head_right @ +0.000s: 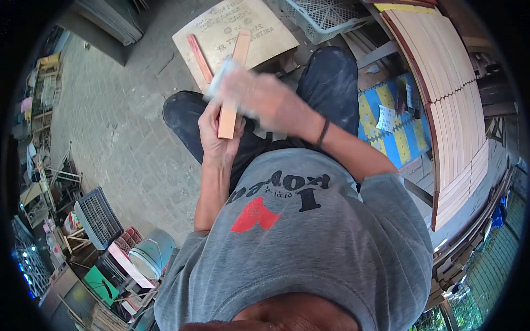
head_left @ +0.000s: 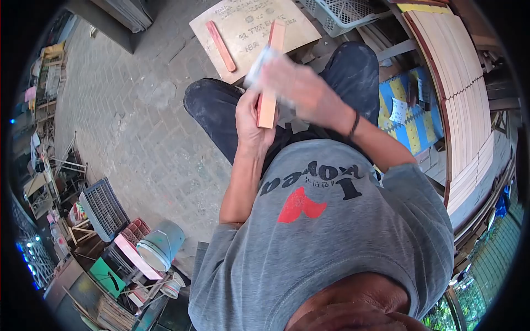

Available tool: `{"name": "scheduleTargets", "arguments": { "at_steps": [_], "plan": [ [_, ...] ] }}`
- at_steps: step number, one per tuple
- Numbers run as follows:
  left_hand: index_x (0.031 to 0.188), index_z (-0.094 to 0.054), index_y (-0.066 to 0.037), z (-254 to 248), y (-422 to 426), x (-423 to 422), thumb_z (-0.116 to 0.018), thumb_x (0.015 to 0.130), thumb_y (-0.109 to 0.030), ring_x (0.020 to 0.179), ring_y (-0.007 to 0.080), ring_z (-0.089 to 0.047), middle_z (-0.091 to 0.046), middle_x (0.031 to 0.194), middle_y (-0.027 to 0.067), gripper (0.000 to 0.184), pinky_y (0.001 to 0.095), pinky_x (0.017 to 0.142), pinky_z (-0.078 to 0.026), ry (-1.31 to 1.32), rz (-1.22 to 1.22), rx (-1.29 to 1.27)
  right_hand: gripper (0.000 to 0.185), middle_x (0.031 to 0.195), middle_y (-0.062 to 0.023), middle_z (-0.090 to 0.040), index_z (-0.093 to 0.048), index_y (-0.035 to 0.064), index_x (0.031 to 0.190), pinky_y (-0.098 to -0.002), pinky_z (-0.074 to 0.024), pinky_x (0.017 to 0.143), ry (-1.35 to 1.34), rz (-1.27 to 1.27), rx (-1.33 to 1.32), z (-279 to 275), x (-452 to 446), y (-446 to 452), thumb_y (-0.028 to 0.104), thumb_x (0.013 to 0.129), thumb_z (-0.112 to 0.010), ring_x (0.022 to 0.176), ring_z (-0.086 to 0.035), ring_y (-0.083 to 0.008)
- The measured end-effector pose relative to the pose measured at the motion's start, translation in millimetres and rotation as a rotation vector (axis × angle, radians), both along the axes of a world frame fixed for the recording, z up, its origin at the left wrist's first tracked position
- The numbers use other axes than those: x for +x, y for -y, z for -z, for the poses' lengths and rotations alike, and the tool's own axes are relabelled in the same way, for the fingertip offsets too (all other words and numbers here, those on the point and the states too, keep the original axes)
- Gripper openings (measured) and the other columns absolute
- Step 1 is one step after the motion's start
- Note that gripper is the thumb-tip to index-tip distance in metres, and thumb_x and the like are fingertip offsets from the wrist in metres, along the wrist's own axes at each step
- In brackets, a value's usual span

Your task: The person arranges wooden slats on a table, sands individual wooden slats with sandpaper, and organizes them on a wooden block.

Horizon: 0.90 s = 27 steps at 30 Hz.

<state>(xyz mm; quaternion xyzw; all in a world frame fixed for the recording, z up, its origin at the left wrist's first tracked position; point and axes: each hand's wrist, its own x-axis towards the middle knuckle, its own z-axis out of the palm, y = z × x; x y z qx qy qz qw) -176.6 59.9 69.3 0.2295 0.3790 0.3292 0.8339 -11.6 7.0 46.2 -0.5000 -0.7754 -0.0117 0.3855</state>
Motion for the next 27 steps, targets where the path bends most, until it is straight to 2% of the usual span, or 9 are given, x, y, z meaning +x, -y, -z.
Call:
{"name": "scheduleTargets", "arguments": {
  "at_steps": [3, 9, 11, 16, 18, 20, 22, 25, 27],
  "plan": [
    [0.105, -0.061, -0.004, -13.9, 4.4, 10.6, -0.048, 0.105, -0.028, 0.043, 0.0115, -0.042, -0.051, 0.062, -0.0010, 0.027, 0.0256, 0.040, -0.032, -0.011, 0.042, 0.004, 0.064, 0.143, -0.0117, -0.058, -0.056, 0.0084, 0.143, -0.0385, -0.0475, 0.096, 0.015, 0.191, -0.073, -1.2, 18.3, -13.4, -0.003, 0.080, -0.059, 0.137, -0.052, -0.0303],
    [0.102, -0.060, -0.004, 10.3, -11.5, 4.4, -0.045, 0.107, -0.027, 0.045, 0.0113, -0.044, -0.052, 0.065, -0.0006, 0.028, 0.0249, 0.040, -0.033, 0.111, -0.029, -0.181, 0.046, 0.142, -0.0139, -0.058, -0.059, 0.0055, 0.138, -0.0399, -0.0480, 0.092, -0.039, -0.216, -0.029, -30.8, -30.0, 32.8, 0.008, 0.091, -0.058, 0.137, -0.052, -0.0294],
    [0.103, -0.060, -0.005, 6.6, -1.5, 4.3, -0.046, 0.107, -0.028, 0.045, 0.0107, -0.043, -0.051, 0.064, -0.0011, 0.028, 0.0247, 0.039, -0.033, 0.012, -0.009, -0.083, 0.058, 0.145, -0.0141, -0.056, -0.058, 0.0065, 0.141, -0.0420, -0.0482, 0.098, 0.001, -0.131, -0.011, -13.7, -11.7, 18.1, 0.005, 0.084, -0.066, 0.139, -0.051, -0.0311],
    [0.120, -0.061, -0.005, -11.5, 6.1, 11.3, -0.048, 0.106, -0.030, 0.043, 0.0070, -0.038, -0.044, 0.062, -0.0038, 0.031, 0.0232, 0.037, -0.029, -0.020, 0.085, 0.055, 0.055, 0.140, -0.0163, -0.059, -0.058, 0.0040, 0.138, -0.0419, -0.0484, 0.097, -0.048, 0.166, -0.047, -5.1, 19.8, -14.6, -0.003, 0.084, -0.057, 0.135, -0.053, -0.0313],
    [0.127, -0.059, -0.003, -1.6, 7.8, 8.6, -0.050, 0.105, -0.030, 0.045, 0.0087, -0.043, -0.049, 0.064, -0.0028, 0.036, 0.0231, 0.039, -0.033, 0.016, 0.065, 0.039, 0.052, 0.142, -0.0163, -0.058, -0.057, 0.0035, 0.138, -0.0418, -0.0478, 0.100, -0.075, 0.058, -0.068, -18.3, -2.0, 5.0, 0.001, 0.087, -0.057, 0.137, -0.051, -0.0313],
    [0.126, -0.060, -0.003, 2.3, 16.7, 10.2, -0.053, 0.103, -0.030, 0.051, 0.0109, -0.050, -0.057, 0.071, -0.0001, 0.036, 0.0232, 0.043, -0.037, -0.134, -0.234, -0.021, 0.049, 0.146, -0.0151, -0.056, -0.058, 0.0051, 0.139, -0.0412, -0.0480, 0.098, 0.001, -0.101, -0.033, -25.4, -28.6, 32.4, 0.006, 0.090, -0.058, 0.140, -0.049, -0.0302],
    [0.124, -0.059, -0.002, 4.3, 8.6, 7.0, -0.055, 0.101, -0.028, 0.057, 0.0130, -0.056, -0.063, 0.079, 0.0031, 0.034, 0.0234, 0.047, -0.040, 0.015, -0.263, -0.090, 0.050, 0.150, -0.0136, -0.053, -0.056, 0.0067, 0.142, -0.0413, -0.0476, 0.099, -0.001, -0.133, -0.089, -18.8, -26.8, 29.5, 0.009, 0.092, -0.059, 0.142, -0.047, -0.0281],
    [0.117, -0.057, -0.003, -6.2, 1.7, 0.0, -0.047, 0.107, -0.030, 0.050, 0.0097, -0.045, -0.054, 0.073, 0.0041, 0.031, 0.0227, 0.043, -0.036, 0.140, 0.141, 0.096, 0.059, 0.148, -0.0129, -0.055, -0.054, 0.0078, 0.145, -0.0428, -0.0468, 0.102, -0.007, 0.091, -0.024, -2.2, 16.7, -8.0, 0.001, 0.086, -0.059, 0.141, -0.048, -0.0285],
    [0.115, -0.057, -0.003, -7.4, 1.3, 0.6, -0.045, 0.108, -0.031, 0.048, 0.0093, -0.042, -0.051, 0.072, 0.0041, 0.031, 0.0226, 0.042, -0.035, 0.170, 0.182, 0.106, 0.065, 0.145, -0.0146, -0.056, -0.054, 0.0054, 0.143, -0.0461, -0.0449, 0.105, -0.006, 0.234, -0.063, 0.8, 44.5, -32.7, -0.005, 0.079, -0.059, 0.140, -0.048, -0.0308]
  ]
}}
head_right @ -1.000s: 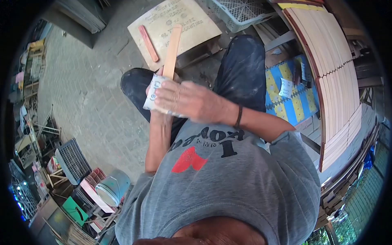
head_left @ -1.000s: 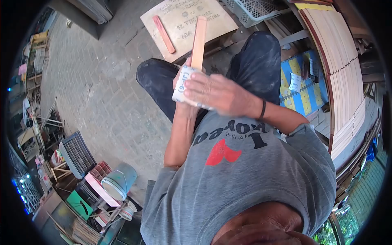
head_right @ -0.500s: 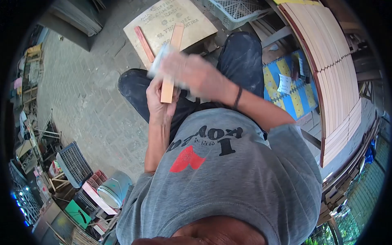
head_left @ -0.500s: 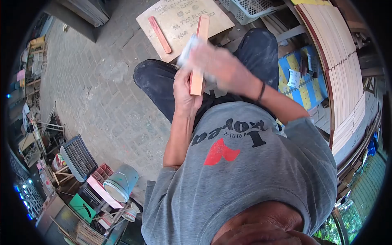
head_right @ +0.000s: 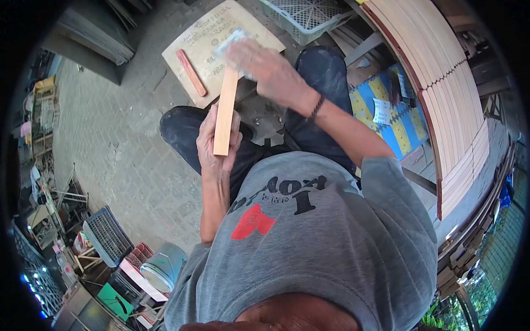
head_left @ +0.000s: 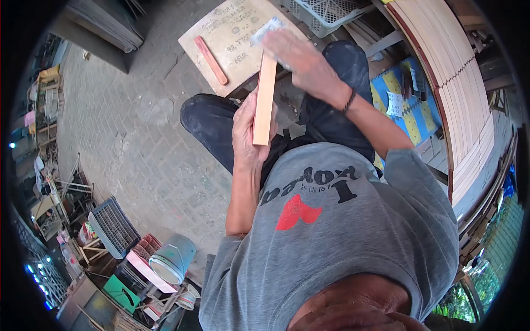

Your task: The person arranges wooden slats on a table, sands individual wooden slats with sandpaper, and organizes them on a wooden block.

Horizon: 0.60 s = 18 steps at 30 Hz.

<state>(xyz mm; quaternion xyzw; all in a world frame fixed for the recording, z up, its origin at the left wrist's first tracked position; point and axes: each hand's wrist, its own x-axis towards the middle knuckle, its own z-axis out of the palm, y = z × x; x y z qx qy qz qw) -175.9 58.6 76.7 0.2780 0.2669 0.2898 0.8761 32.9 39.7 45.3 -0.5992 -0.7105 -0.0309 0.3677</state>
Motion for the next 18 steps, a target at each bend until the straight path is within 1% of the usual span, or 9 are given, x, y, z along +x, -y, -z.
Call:
{"name": "scheduleTargets", "arguments": {
  "at_steps": [2, 7, 8, 10, 11, 14, 16, 17, 18],
  "plan": [
    [0.113, -0.057, -0.004, -1.4, 2.1, -1.2, -0.043, 0.109, -0.031, 0.048, 0.0098, -0.042, -0.050, 0.071, 0.0047, 0.031, 0.0229, 0.041, -0.034, 0.051, 0.013, -0.049, 0.066, 0.144, -0.0152, -0.057, -0.054, 0.0042, 0.142, -0.0469, -0.0441, 0.107, 0.027, 0.062, -0.025, -2.3, 5.3, -1.6, -0.006, 0.077, -0.058, 0.140, -0.048, -0.0315],
    [0.109, -0.061, -0.006, 32.5, 5.6, -21.9, -0.050, 0.104, -0.031, 0.050, 0.0133, -0.049, -0.061, 0.081, 0.0072, 0.028, 0.0294, 0.043, -0.039, -0.037, -0.192, -0.166, 0.051, 0.146, -0.0155, -0.055, -0.055, 0.0037, 0.141, -0.0426, -0.0466, 0.101, -0.006, -0.338, 0.010, -26.3, -56.6, 56.3, 0.004, 0.090, -0.060, 0.140, -0.050, -0.0305],
    [0.117, -0.060, -0.003, 34.2, 7.5, -23.5, -0.051, 0.104, -0.030, 0.049, 0.0117, -0.050, -0.061, 0.078, 0.0066, 0.031, 0.0269, 0.041, -0.039, 0.048, -0.158, -0.128, 0.051, 0.146, -0.0155, -0.055, -0.055, 0.0037, 0.141, -0.0426, -0.0466, 0.101, -0.001, -0.326, 0.020, -22.0, -51.4, 49.6, 0.004, 0.090, -0.060, 0.140, -0.050, -0.0305],
    [0.125, -0.058, 0.000, 24.9, 7.8, -22.5, -0.051, 0.104, -0.028, 0.047, 0.0100, -0.051, -0.060, 0.075, 0.0061, 0.036, 0.0244, 0.038, -0.038, 0.128, -0.092, -0.091, 0.053, 0.147, -0.0148, -0.054, -0.055, 0.0052, 0.142, -0.0416, -0.0466, 0.102, -0.028, -0.196, 0.099, -10.8, -28.8, 31.4, 0.005, 0.089, -0.061, 0.141, -0.049, -0.0287],
    [0.128, -0.056, 0.003, 11.8, 6.0, -17.7, -0.049, 0.105, -0.030, 0.046, 0.0099, -0.049, -0.058, 0.073, 0.0060, 0.040, 0.0236, 0.037, -0.038, 0.083, -0.058, -0.068, 0.051, 0.143, -0.0158, -0.057, -0.057, 0.0049, 0.138, -0.0424, -0.0480, 0.101, -0.025, -0.085, 0.088, -10.6, -14.0, 16.6, -0.003, 0.088, -0.056, 0.138, -0.051, -0.0295],
    [0.133, -0.052, 0.005, -4.1, 9.0, -16.3, -0.046, 0.107, -0.033, 0.042, 0.0097, -0.045, -0.054, 0.069, 0.0060, 0.046, 0.0218, 0.036, -0.038, 0.059, 0.008, -0.012, 0.050, 0.136, -0.0180, -0.060, -0.058, 0.0030, 0.133, -0.0439, -0.0485, 0.101, -0.038, 0.074, 0.144, 4.0, 38.5, -22.4, -0.007, 0.085, -0.052, 0.131, -0.054, -0.0342],
    [0.136, -0.050, 0.006, -9.0, 11.9, -19.6, -0.047, 0.107, -0.038, 0.041, 0.0100, -0.045, -0.053, 0.068, 0.0067, 0.053, 0.0207, 0.036, -0.039, 0.093, 0.028, 0.017, 0.050, 0.134, -0.0212, -0.060, -0.055, 0.0020, 0.138, -0.0445, -0.0490, 0.099, -0.188, 0.195, -0.068, 25.0, 56.5, -38.6, -0.004, 0.089, -0.054, 0.126, -0.056, -0.0399],
    [0.137, -0.049, 0.005, -10.2, 13.2, -20.2, -0.049, 0.106, -0.043, 0.041, 0.0105, -0.048, -0.054, 0.068, 0.0072, 0.058, 0.0206, 0.036, -0.040, 0.117, 0.029, 0.027, 0.050, 0.134, -0.0212, -0.060, -0.055, 0.0020, 0.138, -0.0445, -0.0490, 0.099, -0.182, 0.178, -0.058, 27.8, 56.9, -40.5, -0.004, 0.089, -0.054, 0.126, -0.056, -0.0399],
    [0.138, -0.048, 0.005, -10.7, 14.1, -19.0, -0.054, 0.102, -0.047, 0.042, 0.0110, -0.050, -0.055, 0.068, 0.0076, 0.064, 0.0207, 0.036, -0.041, 0.128, 0.007, 0.055, 0.046, 0.134, -0.0213, -0.060, -0.055, 0.0020, 0.138, -0.0451, -0.0491, 0.098, -0.314, 0.228, -0.190, 21.8, 50.7, -40.7, -0.002, 0.092, -0.052, 0.124, -0.056, -0.0405]
  ]
}}
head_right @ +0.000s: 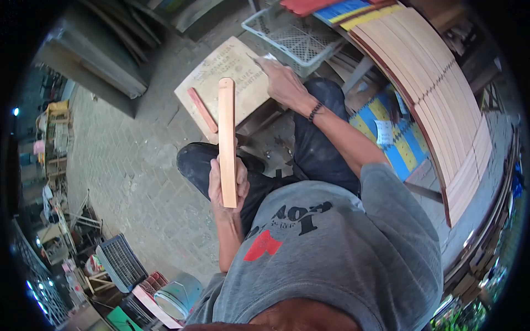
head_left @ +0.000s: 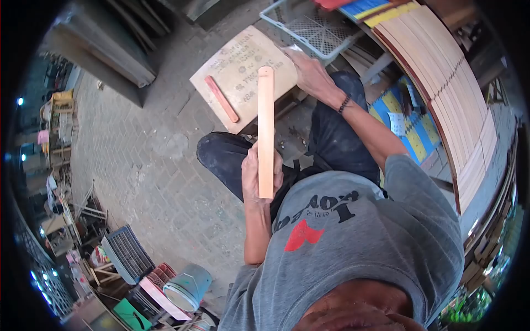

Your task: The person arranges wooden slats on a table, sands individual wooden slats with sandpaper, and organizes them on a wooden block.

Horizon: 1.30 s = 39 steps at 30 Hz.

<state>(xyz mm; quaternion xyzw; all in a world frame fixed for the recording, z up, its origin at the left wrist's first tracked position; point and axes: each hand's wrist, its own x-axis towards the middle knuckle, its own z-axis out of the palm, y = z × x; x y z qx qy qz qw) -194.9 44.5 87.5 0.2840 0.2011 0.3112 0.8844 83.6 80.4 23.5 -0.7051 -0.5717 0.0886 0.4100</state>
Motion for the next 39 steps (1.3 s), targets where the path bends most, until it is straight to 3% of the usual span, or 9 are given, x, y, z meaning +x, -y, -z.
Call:
{"name": "scheduleTargets", "arguments": {
  "at_steps": [3, 9, 11, 16, 19, 21, 24, 28, 39],
  "plan": [
    [0.141, -0.046, 0.005, -1.5, -2.6, -0.1, -0.068, 0.093, -0.053, 0.042, 0.0116, -0.054, -0.060, 0.071, 0.0091, 0.078, 0.0207, 0.034, -0.040, -0.141, -0.043, 0.159, 0.041, 0.135, -0.0205, -0.059, -0.054, 0.0028, 0.138, -0.0469, -0.0479, 0.096, -0.102, 0.010, -0.089, 11.8, -11.5, -17.7, 0.006, 0.098, -0.048, 0.124, -0.057, -0.0388],
    [0.128, -0.047, 0.003, -16.9, -7.2, 10.6, -0.068, 0.094, -0.018, 0.073, 0.0231, -0.070, -0.068, 0.089, 0.0171, 0.045, 0.0342, 0.070, -0.059, -0.366, -0.103, 0.336, 0.046, 0.138, -0.0172, -0.057, -0.054, 0.0076, 0.139, -0.0601, -0.0377, 0.105, 0.462, 0.027, -0.093, 97.6, -21.9, -83.0, 0.031, 0.100, -0.050, 0.139, -0.043, -0.0341],
    [0.123, -0.047, 0.002, -15.9, -3.0, 14.0, -0.064, 0.097, -0.018, 0.075, 0.0238, -0.070, -0.068, 0.091, 0.0174, 0.036, 0.0359, 0.072, -0.059, -0.440, -0.165, 0.417, 0.059, 0.146, -0.0144, -0.052, -0.048, 0.0097, 0.146, -0.0715, -0.0250, 0.110, 0.512, -0.191, -0.520, 105.8, -23.0, -79.6, 0.045, 0.099, -0.051, 0.148, -0.032, -0.0346],
    [0.110, -0.049, -0.002, 8.6, 7.2, 12.0, -0.051, 0.107, -0.022, 0.061, 0.0166, -0.060, -0.061, 0.075, 0.0120, 0.021, 0.0291, 0.057, -0.052, -0.513, -0.245, 0.379, 0.058, 0.147, -0.0113, -0.053, -0.055, 0.0086, 0.141, -0.0741, -0.0187, 0.111, 0.387, -0.057, -0.312, 110.6, -41.0, -68.6, 0.049, 0.099, -0.052, 0.149, -0.029, -0.0329],
    [0.102, -0.050, -0.004, 15.3, 9.8, 14.3, -0.049, 0.108, -0.032, 0.053, 0.0144, -0.052, -0.051, 0.067, 0.0070, 0.029, 0.0248, 0.048, -0.045, -0.552, -0.256, 0.358, 0.056, 0.123, -0.0136, -0.066, -0.061, 0.0051, 0.130, -0.0657, -0.0324, 0.108, 0.185, -0.019, 0.014, 95.5, -42.8, -61.8, 0.051, 0.100, -0.052, 0.135, -0.049, -0.0302],
    [0.101, -0.050, -0.004, 21.6, 7.8, 15.2, -0.048, 0.109, -0.034, 0.051, 0.0129, -0.051, -0.051, 0.066, 0.0066, 0.030, 0.0240, 0.046, -0.044, -0.532, -0.244, 0.371, 0.048, 0.092, -0.0101, -0.069, -0.064, 0.0007, 0.117, -0.0477, -0.0526, 0.090, -0.686, -0.259, -0.081, 33.3, -43.0, -30.4, 0.046, 0.101, -0.057, 0.102, -0.067, -0.0219],
    [0.102, -0.051, -0.004, 22.4, 6.8, 19.1, -0.050, 0.108, -0.033, 0.052, 0.0101, -0.051, -0.053, 0.067, 0.0054, 0.030, 0.0238, 0.045, -0.044, -0.588, -0.061, 0.473, 0.035, 0.088, -0.0049, -0.069, -0.064, -0.0016, 0.117, -0.0247, -0.0550, 0.068, -1.059, -0.329, -0.118, -40.3, -57.9, 28.6, 0.029, 0.101, -0.065, 0.082, -0.066, -0.0093],
    [0.098, -0.053, -0.004, 19.0, 14.8, 35.2, -0.055, 0.106, -0.030, 0.054, 0.0087, -0.053, -0.057, 0.067, 0.0043, 0.027, 0.0225, 0.049, -0.044, -0.583, 0.140, 0.492, 0.020, 0.077, -0.0024, -0.065, -0.064, -0.0005, 0.101, -0.0227, -0.0510, 0.048, -1.069, -0.186, 0.031, -35.8, -46.9, 53.3, 0.019, 0.098, -0.065, 0.061, -0.064, -0.0080],
    [0.102, -0.055, -0.002, 9.6, 27.3, 35.5, -0.052, 0.107, -0.031, 0.054, 0.0085, -0.052, -0.060, 0.069, 0.0048, 0.030, 0.0227, 0.051, -0.042, -0.508, 0.086, 0.533, 0.036, 0.072, -0.0006, -0.064, -0.066, 0.0043, 0.088, -0.0202, -0.0432, 0.047, -0.970, 0.203, 0.353, -81.2, 12.1, 80.8, 0.033, 0.106, -0.055, 0.056, -0.058, -0.0054]
  ]
}}
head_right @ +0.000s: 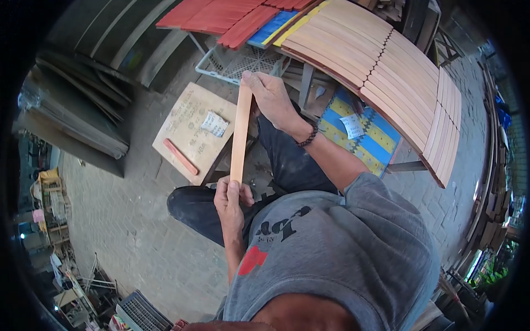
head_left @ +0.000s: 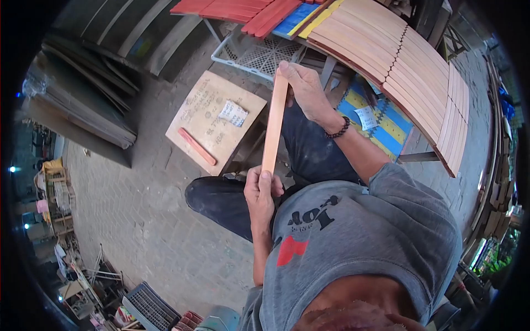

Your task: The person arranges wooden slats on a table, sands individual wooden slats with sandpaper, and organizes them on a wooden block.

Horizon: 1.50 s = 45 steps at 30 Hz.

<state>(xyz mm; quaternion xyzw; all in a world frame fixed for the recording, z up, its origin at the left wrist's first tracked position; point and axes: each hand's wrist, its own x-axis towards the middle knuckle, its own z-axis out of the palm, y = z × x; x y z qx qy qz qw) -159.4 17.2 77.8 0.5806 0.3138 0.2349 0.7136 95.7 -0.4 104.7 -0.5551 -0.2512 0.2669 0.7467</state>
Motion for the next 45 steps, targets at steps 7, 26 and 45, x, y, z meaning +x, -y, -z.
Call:
{"name": "scheduleTargets", "arguments": {
  "at_steps": [7, 26, 45],
  "plan": [
    [0.107, -0.057, 0.000, 5.8, 0.6, -1.5, -0.051, 0.108, -0.030, 0.057, 0.0082, -0.052, -0.059, 0.070, 0.0042, 0.030, 0.0227, 0.054, -0.043, 0.033, -0.038, 0.030, 0.029, 0.101, -0.0042, -0.065, -0.053, 0.0011, 0.119, -0.0243, -0.0533, 0.071, -0.018, -0.143, 0.076, 10.5, -56.7, 10.1, 0.009, 0.095, -0.068, 0.087, -0.063, -0.0081],
    [0.107, -0.066, -0.003, 80.6, 11.8, 9.9, -0.059, 0.102, -0.021, 0.066, 0.0100, -0.059, -0.063, 0.078, 0.0035, 0.020, 0.0259, 0.063, -0.049, -0.169, 0.379, -0.074, 0.043, 0.107, -0.0191, -0.066, -0.059, 0.0038, 0.126, -0.0474, -0.0537, 0.074, 1.094, 0.522, -0.813, -56.6, 53.2, 111.8, 0.033, 0.095, -0.063, 0.091, -0.067, -0.0392],
    [0.107, -0.065, -0.003, 165.4, -10.7, 2.6, -0.057, 0.102, -0.025, 0.061, 0.0130, -0.059, -0.062, 0.075, 0.0040, 0.024, 0.0290, 0.058, -0.049, -0.422, 0.214, -0.052, 0.037, 0.099, -0.0212, -0.067, -0.065, 0.0031, 0.116, -0.0486, -0.0521, 0.080, 1.185, 0.508, -0.803, -53.9, 87.3, 92.1, 0.031, 0.092, -0.062, 0.093, -0.066, -0.0407]
  ]
}}
